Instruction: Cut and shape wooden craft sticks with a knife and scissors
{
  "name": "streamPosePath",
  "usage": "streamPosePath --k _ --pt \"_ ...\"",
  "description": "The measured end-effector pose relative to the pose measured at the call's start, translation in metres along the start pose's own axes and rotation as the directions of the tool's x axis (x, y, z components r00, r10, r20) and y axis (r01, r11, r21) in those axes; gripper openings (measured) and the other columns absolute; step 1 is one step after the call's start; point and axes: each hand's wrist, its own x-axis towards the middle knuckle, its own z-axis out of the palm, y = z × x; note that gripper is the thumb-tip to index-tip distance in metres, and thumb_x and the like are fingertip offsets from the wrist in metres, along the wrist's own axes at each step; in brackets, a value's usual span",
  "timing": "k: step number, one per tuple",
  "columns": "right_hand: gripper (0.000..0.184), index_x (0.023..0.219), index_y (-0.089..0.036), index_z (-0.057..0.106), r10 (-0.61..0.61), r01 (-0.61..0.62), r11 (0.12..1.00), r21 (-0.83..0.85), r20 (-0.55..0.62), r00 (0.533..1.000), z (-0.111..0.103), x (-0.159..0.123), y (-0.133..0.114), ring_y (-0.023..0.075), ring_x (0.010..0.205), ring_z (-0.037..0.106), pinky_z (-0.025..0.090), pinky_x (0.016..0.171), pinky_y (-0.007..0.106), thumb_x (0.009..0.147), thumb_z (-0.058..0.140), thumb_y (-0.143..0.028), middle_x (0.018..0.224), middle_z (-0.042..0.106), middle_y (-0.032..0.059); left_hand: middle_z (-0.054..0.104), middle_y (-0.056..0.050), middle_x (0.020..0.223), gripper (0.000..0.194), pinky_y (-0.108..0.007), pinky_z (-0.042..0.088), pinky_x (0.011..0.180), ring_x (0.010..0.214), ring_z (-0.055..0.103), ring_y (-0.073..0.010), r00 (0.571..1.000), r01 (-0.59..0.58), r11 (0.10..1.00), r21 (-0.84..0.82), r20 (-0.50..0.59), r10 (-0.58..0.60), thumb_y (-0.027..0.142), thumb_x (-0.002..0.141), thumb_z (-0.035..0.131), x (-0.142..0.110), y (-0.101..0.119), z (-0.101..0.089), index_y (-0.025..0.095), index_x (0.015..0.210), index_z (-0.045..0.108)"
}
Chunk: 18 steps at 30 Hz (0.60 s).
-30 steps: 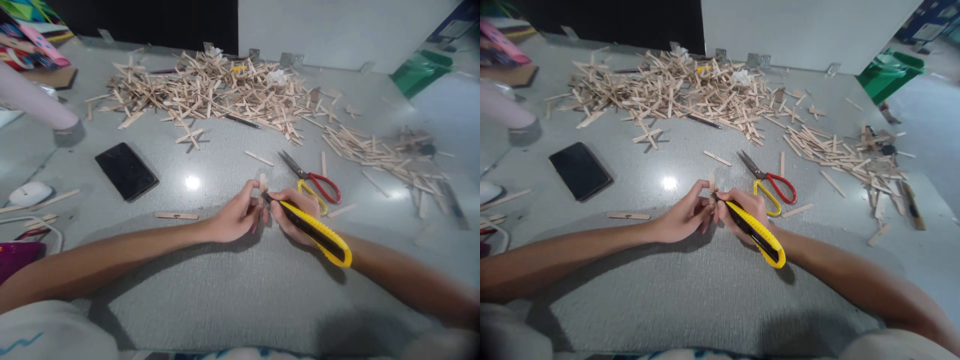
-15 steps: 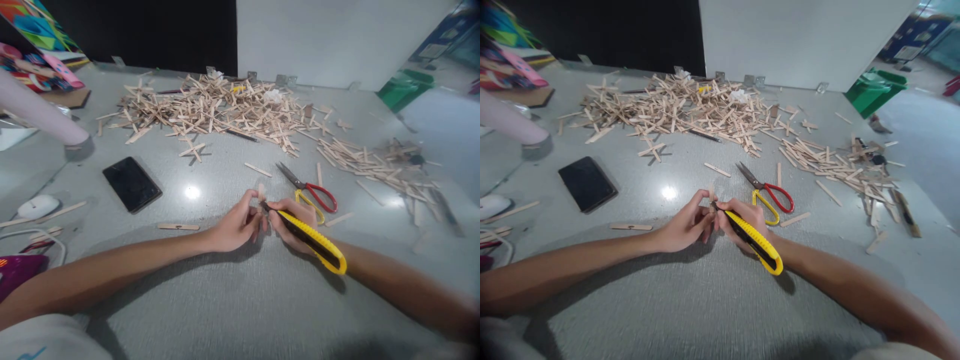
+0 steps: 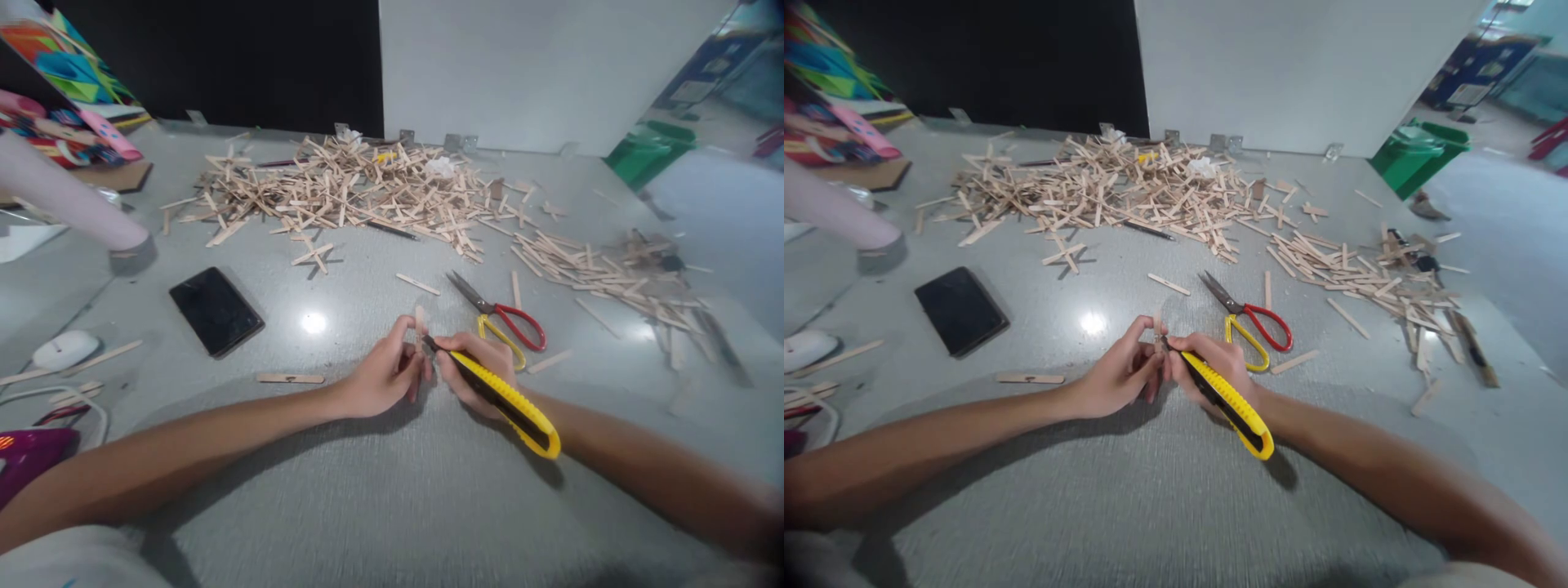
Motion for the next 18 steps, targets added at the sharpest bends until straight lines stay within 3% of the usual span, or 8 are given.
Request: streamPosePath --k 14,18 --pt "0.008 0.108 -0.022 0.074 0.089 -0.090 0.995 0.043 0.021 0.996 -0.0017 -0.0004 0.0051 0.0112 0.053 0.066 0.055 0.055 0.023 0.102 0.071 -0.018 0.075 0.078 -0.0017 0.065 0.006 0.087 0.017 -0.016 0.046 0.049 0.053 0.061 -0.0073 0.999 0.033 0.999 -0.004 0.017 -0.033 0.036 0.117 0.048 0.0000 0.0018 -0.0011 0.027 0.127 0.039" --pt "0.006 0.103 -0.021 0.073 0.198 -0.208 0.971 0.119 0.092 0.976 -0.0079 0.0069 -0.0022 0.0111 0.048 0.062 0.050 0.050 0.024 0.105 0.068 -0.023 0.066 0.072 -0.0035 0.066 0.004 0.088 0.016 -0.015 0.045 0.047 0.054 0.062 -0.0075 0.999 0.024 0.999 -0.021 0.039 -0.023 0.035 0.117 0.047 0.0006 0.0021 -0.0017 0.026 0.129 0.040"
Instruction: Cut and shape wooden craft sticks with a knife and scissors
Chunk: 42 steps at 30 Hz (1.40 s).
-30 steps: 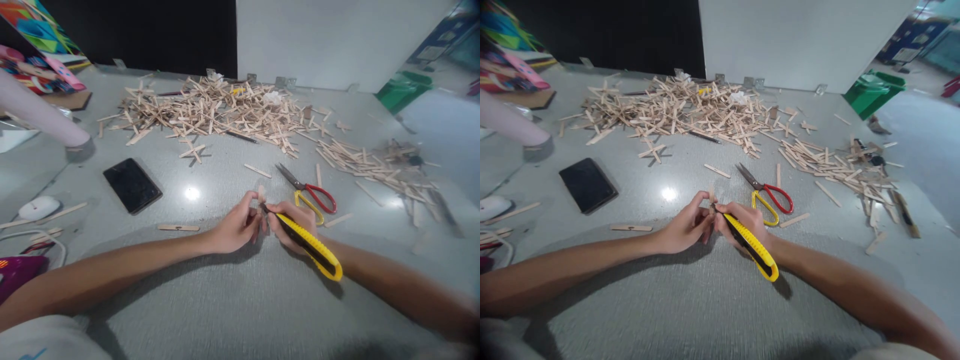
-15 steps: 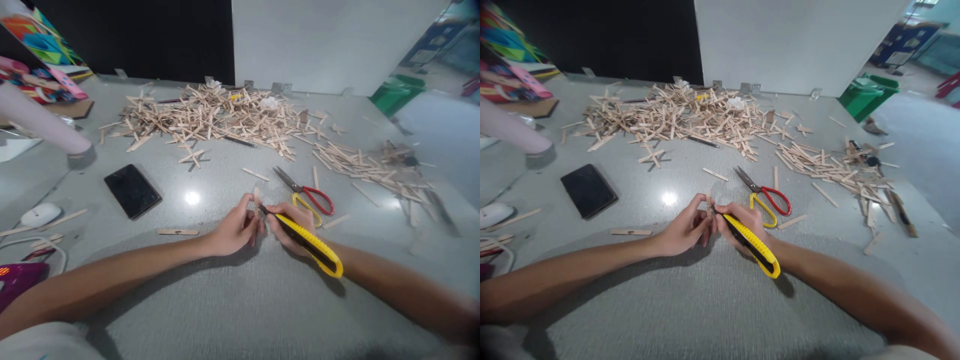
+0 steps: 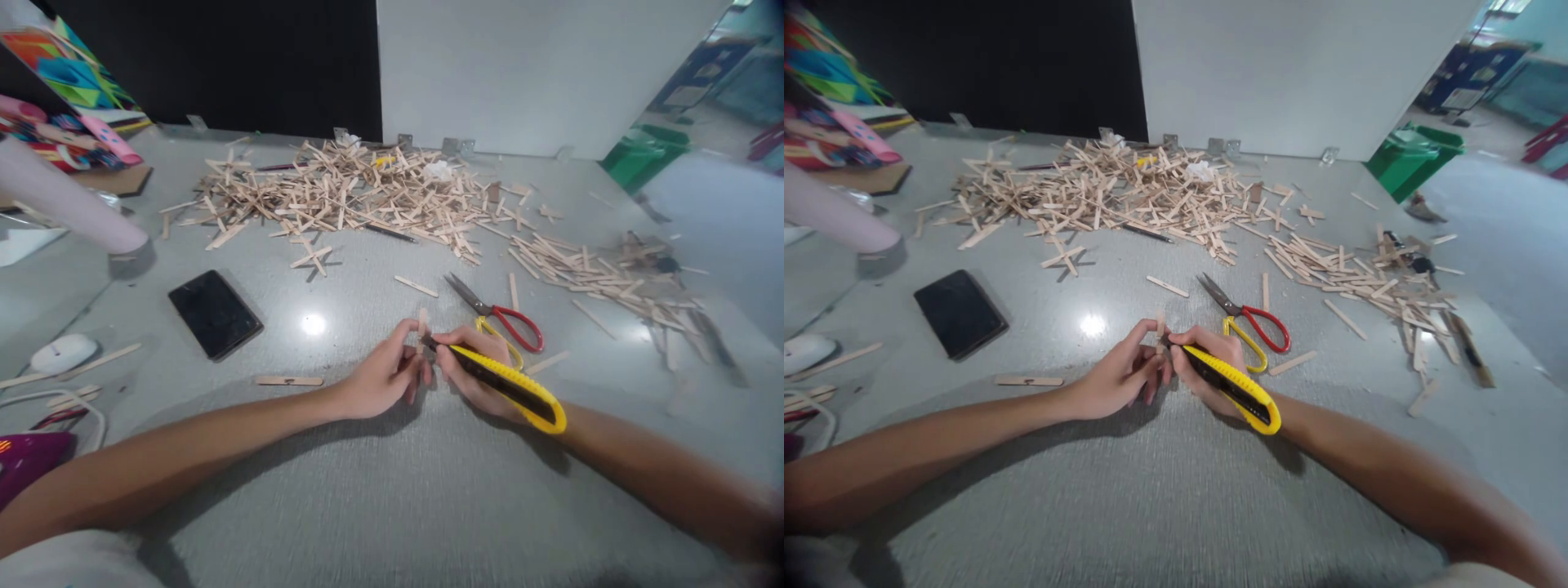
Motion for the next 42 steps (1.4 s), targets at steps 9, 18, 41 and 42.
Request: streamPosePath --k 9,18,41,42 --pt "0.023 0.109 -0.022 0.073 0.306 -0.320 0.915 0.245 0.094 0.947 -0.005 0.001 0.006 0.0114 0.049 0.062 0.048 0.044 0.021 0.109 0.070 -0.044 0.066 0.070 -0.0037 0.070 0.001 0.090 0.029 -0.015 0.042 0.040 0.053 0.068 -0.0101 0.996 0.075 0.980 -0.185 0.070 -0.063 0.043 0.114 0.055 0.005 0.006 -0.006 0.025 0.133 0.042" --pt "0.014 0.112 -0.022 0.075 0.106 -0.115 0.988 0.106 0.088 0.990 -0.010 0.006 0.000 0.0134 0.054 0.064 0.052 0.050 0.024 0.110 0.067 -0.033 0.069 0.070 -0.0031 0.072 0.002 0.083 0.032 -0.016 0.044 0.042 0.049 0.069 -0.0108 0.996 0.073 0.948 -0.311 0.076 -0.051 0.042 0.112 0.062 0.007 0.006 -0.008 0.024 0.132 0.045" --pt "0.011 0.118 -0.024 0.072 -0.080 0.081 0.997 -0.014 0.061 0.995 -0.010 0.006 0.005 0.0150 0.064 0.069 0.056 0.063 0.028 0.109 0.065 -0.026 0.086 0.078 0.0014 0.073 0.001 0.085 0.046 -0.017 0.050 0.043 0.049 0.067 -0.0106 0.998 0.058 0.963 -0.264 0.045 -0.047 0.051 0.110 0.065 0.009 0.005 -0.014 0.025 0.143 0.047" --pt "0.011 0.117 -0.024 0.072 -0.077 0.078 0.997 -0.016 0.057 0.995 -0.010 0.006 0.003 0.0150 0.064 0.069 0.055 0.063 0.028 0.109 0.065 -0.026 0.086 0.078 0.0013 0.073 0.001 0.084 0.046 -0.017 0.050 0.042 0.049 0.067 -0.0106 0.998 0.059 0.963 -0.261 0.046 -0.048 0.051 0.110 0.065 0.009 0.005 -0.013 0.025 0.143 0.047"
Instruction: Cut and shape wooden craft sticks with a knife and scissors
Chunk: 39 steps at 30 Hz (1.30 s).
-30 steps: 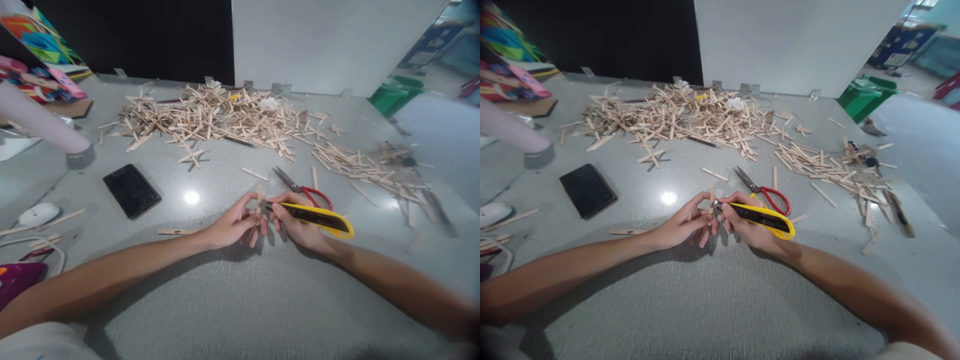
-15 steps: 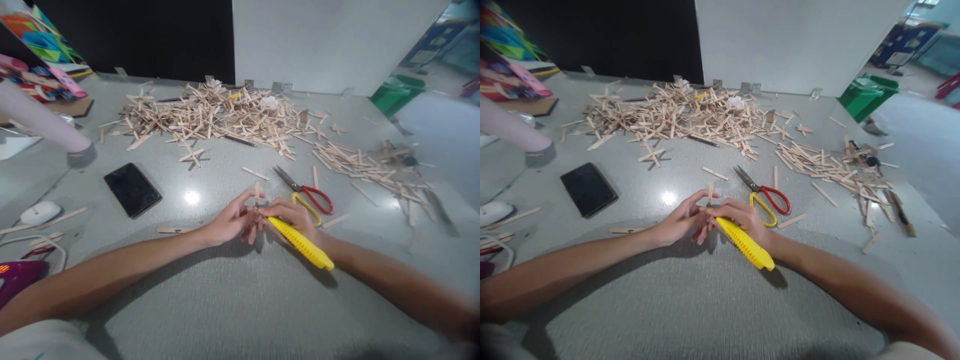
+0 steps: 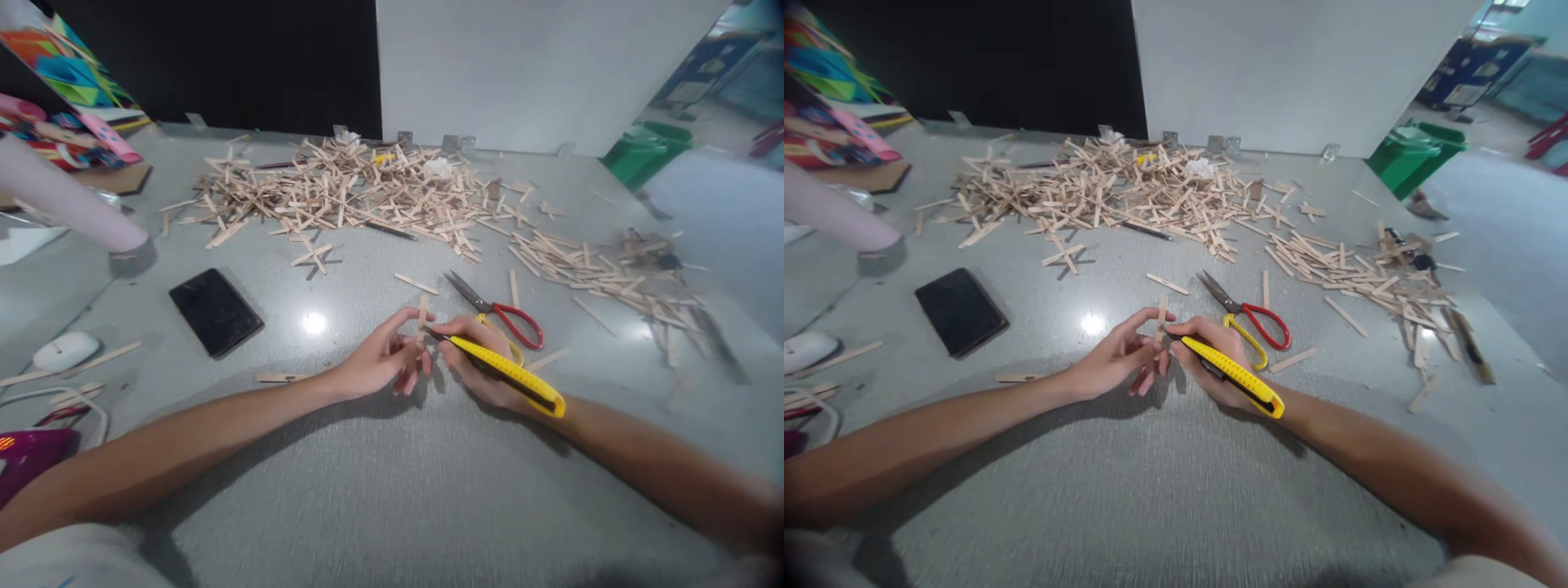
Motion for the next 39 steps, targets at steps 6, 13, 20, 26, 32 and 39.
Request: streamPosePath --k 6,13,20,26,32,39 --pt "0.009 0.114 -0.025 0.072 0.041 -0.042 0.999 -0.022 -0.047 0.998 0.001 -0.001 -0.001 0.0151 0.065 0.069 0.053 0.061 0.028 0.107 0.067 -0.024 0.087 0.078 0.0007 0.073 0.002 0.084 0.045 -0.018 0.051 0.042 0.049 0.066 -0.0109 1.000 0.005 1.000 0.023 0.009 -0.005 0.051 0.111 0.065 0.000 0.001 0.000 0.025 0.143 0.046" --pt "0.010 0.113 -0.024 0.073 0.046 -0.046 0.998 -0.033 -0.018 0.999 -0.001 0.001 -0.003 0.0143 0.065 0.068 0.052 0.062 0.028 0.105 0.068 -0.021 0.083 0.076 -0.0003 0.073 0.001 0.086 0.044 -0.018 0.052 0.042 0.049 0.066 -0.0106 1.000 0.011 1.000 0.013 0.014 -0.011 0.051 0.111 0.064 0.000 0.000 -0.002 0.026 0.143 0.045" --pt "0.012 0.110 -0.023 0.072 0.144 -0.145 0.988 0.049 0.025 0.989 -0.002 -0.001 -0.002 0.0134 0.059 0.062 0.048 0.058 0.027 0.110 0.064 -0.031 0.074 0.070 -0.0024 0.072 0.001 0.086 0.044 -0.018 0.052 0.043 0.050 0.066 -0.0111 0.999 0.033 0.997 0.076 0.000 -0.033 0.053 0.112 0.061 -0.001 0.000 -0.001 0.026 0.144 0.045" --pt "0.020 0.106 -0.023 0.070 0.282 -0.292 0.950 0.110 0.097 0.955 -0.006 -0.004 -0.003 0.0132 0.058 0.063 0.047 0.057 0.027 0.111 0.064 -0.041 0.072 0.069 -0.0030 0.068 0.002 0.084 0.050 -0.017 0.049 0.042 0.050 0.063 -0.0098 0.999 0.047 0.992 0.116 -0.004 -0.046 0.055 0.112 0.060 -0.002 0.002 0.001 0.025 0.149 0.045" --pt "0.011 0.111 -0.022 0.075 0.066 -0.072 0.992 0.101 0.062 0.996 -0.002 0.002 0.000 0.0131 0.063 0.064 0.049 0.059 0.026 0.109 0.065 -0.027 0.079 0.073 -0.0006 0.068 0.003 0.085 0.045 -0.017 0.049 0.041 0.049 0.061 -0.0091 1.000 0.028 0.994 0.108 -0.012 -0.026 0.054 0.112 0.061 -0.002 0.000 0.000 0.026 0.145 0.046" --pt "0.014 0.119 -0.021 0.074 -0.073 0.074 0.997 0.005 -0.068 0.995 0.001 0.005 0.013 0.0161 0.075 0.071 0.055 0.067 0.027 0.105 0.071 -0.022 0.092 0.074 0.0034 0.072 0.003 0.084 0.045 -0.022 0.052 0.043 0.050 0.065 -0.0128 0.989 0.022 1.000 0.022 -0.147 -0.018 0.055 0.106 0.070 0.000 -0.003 0.005 0.027 0.128 0.043"
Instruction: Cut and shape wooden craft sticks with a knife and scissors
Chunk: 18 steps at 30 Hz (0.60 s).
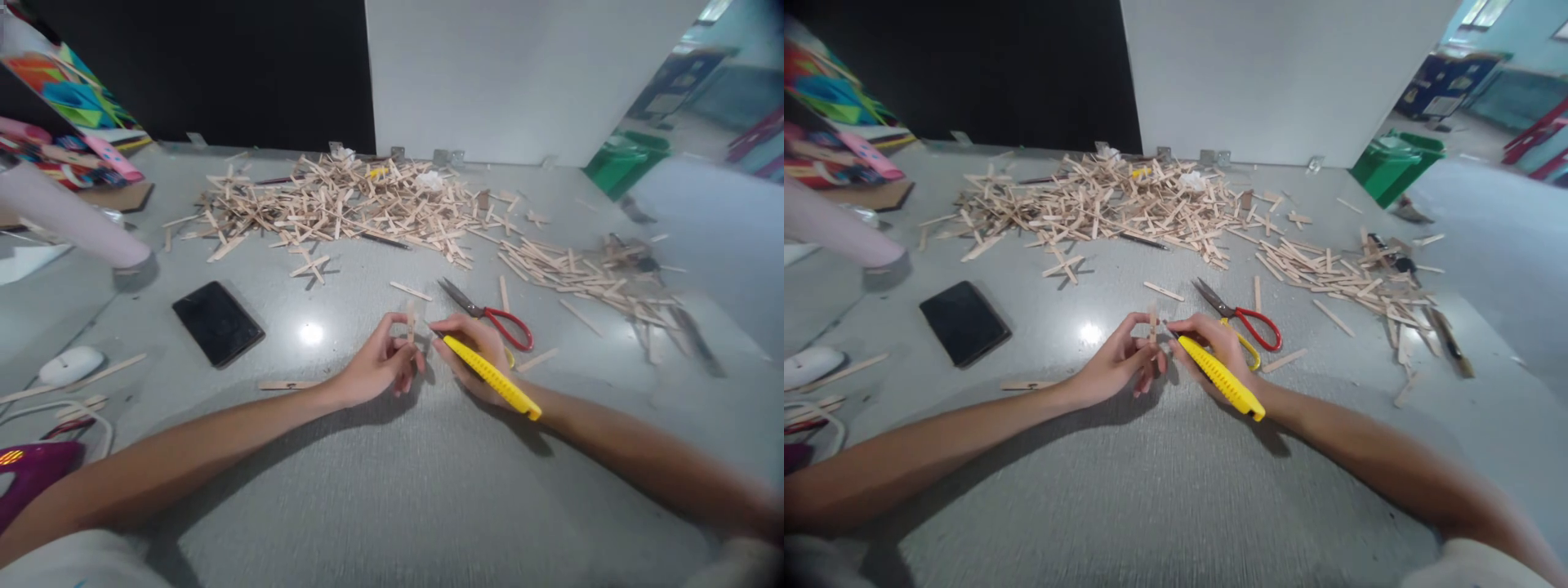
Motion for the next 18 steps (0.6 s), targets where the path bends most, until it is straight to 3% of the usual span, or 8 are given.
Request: streamPosePath --k 2,6,10,13,15,16,17,18 --pt "0.015 0.118 -0.021 0.076 -0.023 0.026 0.996 -0.088 0.041 0.999 -0.004 0.003 0.003 0.0187 0.084 0.072 0.057 0.072 0.029 0.105 0.070 -0.020 0.098 0.074 0.0059 0.072 0.002 0.083 0.041 -0.023 0.050 0.042 0.048 0.063 -0.0127 0.997 -0.001 1.000 0.009 -0.073 0.002 0.052 0.106 0.069 0.000 0.000 0.002 0.025 0.127 0.046" --pt "0.024 0.112 -0.020 0.079 -0.001 0.079 0.969 -0.235 0.316 0.949 -0.011 0.014 0.006 0.0200 0.091 0.072 0.058 0.079 0.031 0.103 0.061 -0.007 0.105 0.073 0.0083 0.071 0.000 0.083 0.024 -0.024 0.044 0.042 0.046 0.056 -0.0103 0.968 -0.048 0.998 0.044 -0.245 0.058 0.044 0.109 0.062 0.001 0.001 0.001 0.023 0.117 0.055" --pt "0.038 0.137 -0.020 0.071 0.097 0.086 0.933 -0.350 0.472 0.876 -0.021 0.029 -0.005 0.0203 0.092 0.075 0.060 0.085 0.032 0.103 0.061 -0.006 0.114 0.078 0.0097 0.065 0.002 0.074 0.018 -0.025 0.045 0.046 0.050 0.055 -0.0123 0.925 -0.044 0.998 0.055 -0.375 0.061 0.042 0.112 0.058 0.003 0.007 -0.009 0.025 0.107 0.062" --pt "0.044 0.151 -0.017 0.060 0.062 0.103 0.906 -0.410 0.370 0.927 -0.024 0.044 -0.027 0.0204 0.093 0.077 0.061 0.084 0.031 0.108 0.057 -0.010 0.112 0.081 0.0094 0.075 -0.007 0.111 0.024 -0.035 0.065 0.078 0.089 0.073 -0.0197 0.919 0.020 1.000 -0.010 -0.393 -0.022 0.043 0.112 0.062 0.006 0.015 -0.011 0.023 0.124 0.070" --pt "0.034 0.144 -0.014 0.063 -0.154 0.299 0.852 -0.430 0.340 0.928 -0.011 0.053 -0.050 0.0209 0.098 0.078 0.062 0.081 0.030 0.112 0.052 -0.014 0.117 0.080 0.0126 0.069 -0.012 0.141 0.032 -0.046 0.065 0.099 0.118 0.072 -0.0258 0.936 0.084 0.993 -0.084 -0.335 -0.107 0.040 0.109 0.070 0.014 0.021 -0.002 0.023 0.137 0.070" --pt "0.032 0.139 -0.012 0.065 -0.326 0.478 0.780 -0.404 0.390 0.862 0.001 0.058 -0.063 0.0207 0.096 0.078 0.061 0.075 0.029 0.112 0.048 -0.013 0.113 0.081 0.0128 0.068 -0.013 0.145 0.037 -0.048 0.063 0.104 0.122 0.071 -0.0266 0.946 0.119 0.986 -0.121 -0.288 -0.149 0.042 0.109 0.069 0.019 0.024 0.006 0.021 0.139 0.070" --pt "0.032 0.136 -0.010 0.067 -0.499 0.660 0.655 -0.368 0.446 0.743 0.019 0.062 -0.076 0.0202 0.088 0.077 0.061 0.071 0.029 0.113 0.046 -0.012 0.103 0.081 0.0119 0.068 -0.013 0.144 0.039 -0.048 0.063 0.105 0.121 0.071 -0.0266 0.954 0.152 0.975 -0.163 -0.234 -0.188 0.044 0.109 0.068 0.026 0.027 0.017 0.020 0.140 0.070" --pt "0.032 0.134 -0.010 0.069 -0.640 0.808 0.505 -0.304 0.497 0.587 0.039 0.067 -0.089 0.0188 0.076 0.074 0.059 0.066 0.028 0.113 0.045 -0.012 0.092 0.078 0.0091 0.069 -0.013 0.141 0.041 -0.048 0.063 0.104 0.118 0.072 -0.0264 0.960 0.177 0.961 -0.214 -0.177 -0.217 0.045 0.109 0.067 0.033 0.029 0.028 0.018 0.140 0.070"
